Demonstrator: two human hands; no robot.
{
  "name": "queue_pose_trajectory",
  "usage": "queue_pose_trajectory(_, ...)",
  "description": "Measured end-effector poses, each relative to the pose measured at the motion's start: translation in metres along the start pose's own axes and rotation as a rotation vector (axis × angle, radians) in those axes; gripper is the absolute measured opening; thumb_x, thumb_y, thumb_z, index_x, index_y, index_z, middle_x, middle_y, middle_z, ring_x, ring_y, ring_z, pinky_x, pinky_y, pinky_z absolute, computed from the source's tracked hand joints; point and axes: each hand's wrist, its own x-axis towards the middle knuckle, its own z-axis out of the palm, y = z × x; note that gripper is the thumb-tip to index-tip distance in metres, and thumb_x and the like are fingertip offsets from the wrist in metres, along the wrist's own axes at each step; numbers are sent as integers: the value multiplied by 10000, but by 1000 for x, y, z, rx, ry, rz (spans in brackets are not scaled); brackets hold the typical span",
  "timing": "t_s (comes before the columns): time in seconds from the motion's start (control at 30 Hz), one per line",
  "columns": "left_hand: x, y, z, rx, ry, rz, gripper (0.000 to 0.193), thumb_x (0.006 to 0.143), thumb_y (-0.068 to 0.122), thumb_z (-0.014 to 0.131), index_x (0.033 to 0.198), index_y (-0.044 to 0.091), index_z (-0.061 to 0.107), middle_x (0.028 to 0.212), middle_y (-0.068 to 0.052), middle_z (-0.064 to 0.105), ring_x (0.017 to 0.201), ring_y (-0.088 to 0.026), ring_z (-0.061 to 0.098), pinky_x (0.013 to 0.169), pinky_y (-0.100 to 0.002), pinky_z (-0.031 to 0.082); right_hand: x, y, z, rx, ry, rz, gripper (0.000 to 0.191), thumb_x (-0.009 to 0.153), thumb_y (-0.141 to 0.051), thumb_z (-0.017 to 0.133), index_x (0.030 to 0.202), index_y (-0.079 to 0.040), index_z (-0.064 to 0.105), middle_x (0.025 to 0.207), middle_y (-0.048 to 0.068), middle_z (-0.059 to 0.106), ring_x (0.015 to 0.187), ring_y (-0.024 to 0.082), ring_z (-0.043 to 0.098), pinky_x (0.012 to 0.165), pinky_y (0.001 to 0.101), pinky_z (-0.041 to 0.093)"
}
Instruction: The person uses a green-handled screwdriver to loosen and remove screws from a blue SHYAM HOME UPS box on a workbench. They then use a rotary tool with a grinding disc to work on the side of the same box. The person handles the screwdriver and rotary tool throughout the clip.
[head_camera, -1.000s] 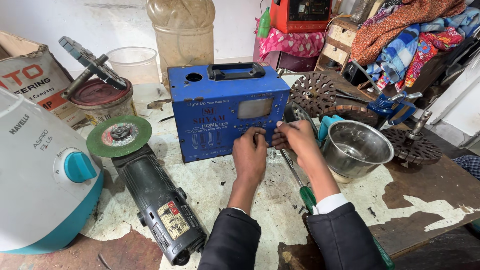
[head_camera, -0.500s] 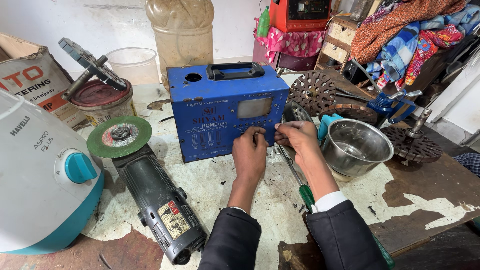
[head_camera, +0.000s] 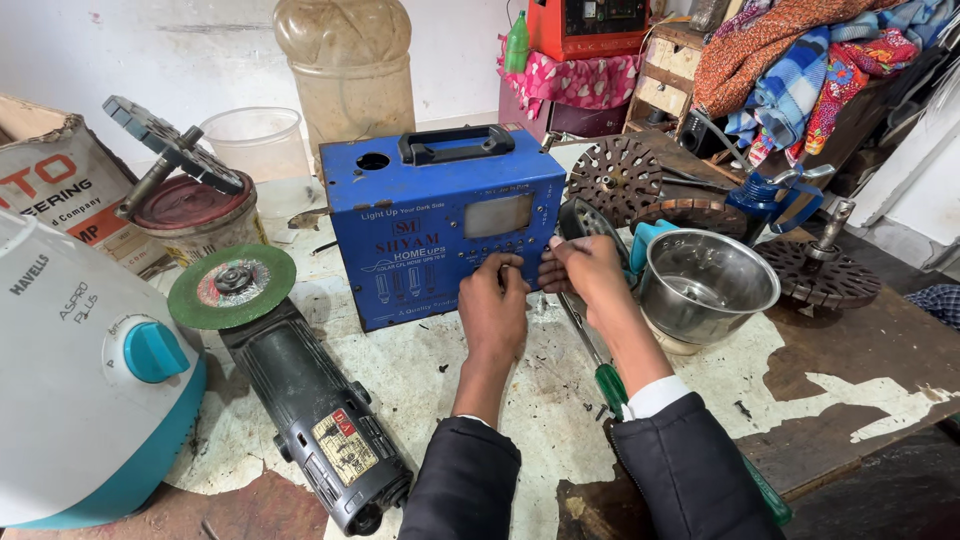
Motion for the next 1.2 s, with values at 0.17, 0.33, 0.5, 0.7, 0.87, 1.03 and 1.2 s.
queue_pose_trajectory(0.17, 1, -4, 2, 34, 38, 57, 209, 925, 102, 579, 972, 27, 768, 707, -127, 747, 651, -229, 744, 661, -370, 562, 19, 18, -9, 277, -120, 190, 320, 1015, -222, 584, 977, 78, 690, 819, 153, 737, 701, 229, 735, 638, 336, 633)
queue_pose_trajectory(0.33, 2, -2, 2, 11, -15, -13, 215, 937, 112, 557, 982, 35, 753, 707, -108, 751, 628, -208, 752, 657, -353, 572, 32, 33, -18, 365, -130, 190, 228, 989, -161, 646, 990, 60, 704, 830, 124, 725, 710, 191, 718, 634, 320, 621)
queue_pose_trajectory(0.5, 3, -1, 1, 28, -21, 3, 223, 954, 115, 550, 985, 36, 757, 698, -98, 752, 635, -192, 752, 653, -347, 570, 44, 45, -24, 487, -155, 284, 199, 981, -166, 689, 986, 30, 719, 803, 67, 707, 653, 118, 671, 592, 244, 586)
queue_pose_trajectory(0.7, 3, -1, 1, 17, -34, 10, 219, 955, 121, 555, 982, 36, 755, 704, -96, 751, 627, -204, 748, 649, -354, 571, 47, 53, -26, 691, -141, 372, 157, 938, -114, 729, 969, 38, 707, 829, 64, 720, 656, 99, 672, 588, 179, 572)
queue_pose_trajectory(0.87, 4, -3, 2, 15, -30, 18, 218, 946, 129, 559, 986, 49, 758, 708, -90, 753, 639, -215, 750, 662, -360, 570, 47, 53, -25, 709, -120, 382, 155, 926, -111, 740, 966, 34, 707, 847, 69, 726, 670, 94, 680, 593, 166, 574)
queue_pose_trajectory(1.03, 5, -6, 4, 33, -19, 30, 218, 950, 144, 563, 966, 55, 762, 709, -90, 756, 664, -225, 755, 673, -369, 568, 40, 49, -24, 537, -115, 286, 182, 934, -150, 762, 986, 21, 725, 837, 50, 707, 671, 91, 663, 606, 197, 575)
queue_pose_trajectory(1.2, 4, -5, 4, 27, -26, 14, 212, 945, 140, 560, 979, 60, 754, 713, -87, 758, 658, -222, 759, 669, -365, 570, 15, 23, -10, 183, -11, -11, 170, 893, -118, 766, 920, 48, 749, 754, 80, 724, 622, 132, 676, 564, 251, 553)
